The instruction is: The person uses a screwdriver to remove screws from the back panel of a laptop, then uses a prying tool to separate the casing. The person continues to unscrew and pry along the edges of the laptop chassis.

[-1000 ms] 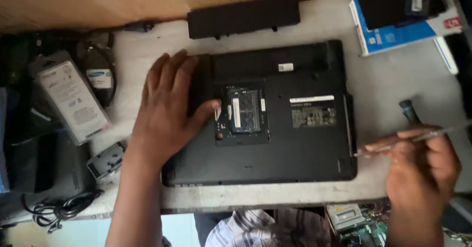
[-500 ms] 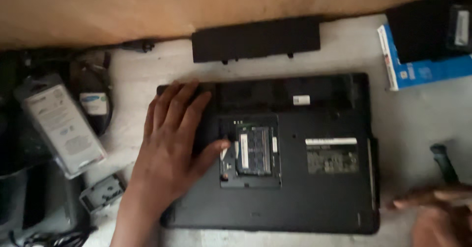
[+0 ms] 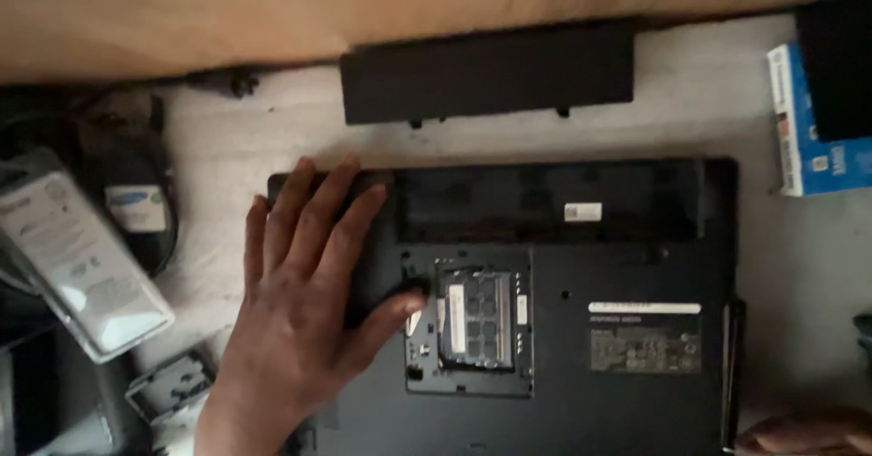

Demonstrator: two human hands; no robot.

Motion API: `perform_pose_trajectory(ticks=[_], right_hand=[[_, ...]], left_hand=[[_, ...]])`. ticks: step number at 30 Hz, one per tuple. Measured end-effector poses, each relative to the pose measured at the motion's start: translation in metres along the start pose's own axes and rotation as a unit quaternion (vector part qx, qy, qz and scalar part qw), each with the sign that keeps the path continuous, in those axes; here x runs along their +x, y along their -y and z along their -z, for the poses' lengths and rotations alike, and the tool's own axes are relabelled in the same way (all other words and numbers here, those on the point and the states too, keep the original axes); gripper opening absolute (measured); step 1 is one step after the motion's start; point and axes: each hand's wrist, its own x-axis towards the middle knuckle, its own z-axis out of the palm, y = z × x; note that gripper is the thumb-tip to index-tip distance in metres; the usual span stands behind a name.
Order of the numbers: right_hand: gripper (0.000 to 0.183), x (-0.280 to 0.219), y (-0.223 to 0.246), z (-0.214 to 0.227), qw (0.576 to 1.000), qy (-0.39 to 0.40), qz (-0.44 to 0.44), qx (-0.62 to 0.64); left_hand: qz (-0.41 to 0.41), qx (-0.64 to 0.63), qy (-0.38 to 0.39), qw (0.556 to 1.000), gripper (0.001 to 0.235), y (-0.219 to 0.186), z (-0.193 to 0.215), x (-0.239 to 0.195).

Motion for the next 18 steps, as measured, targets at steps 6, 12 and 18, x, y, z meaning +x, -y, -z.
perform_pose_trajectory(ticks=[6,12,18], right_hand=[[0.017,0.003,0.005,-0.005,0.999,0.022,0.035,0.004],[0.016,0.004,0.023,-0.018,0.994,0.036,0.098,0.020],[0.014,0.002,0.053,-0.038,0.984,0.054,0.169,0.036]], left_hand=[[-0.005,0.009,0.000,1.000,0.079,0.001,-0.001,-0.006],[-0.020,0.007,-0.026,0.999,0.079,0.002,-0.003,-0.014],[-0.037,0.002,-0.053,0.998,0.077,0.005,-0.007,-0.016]])
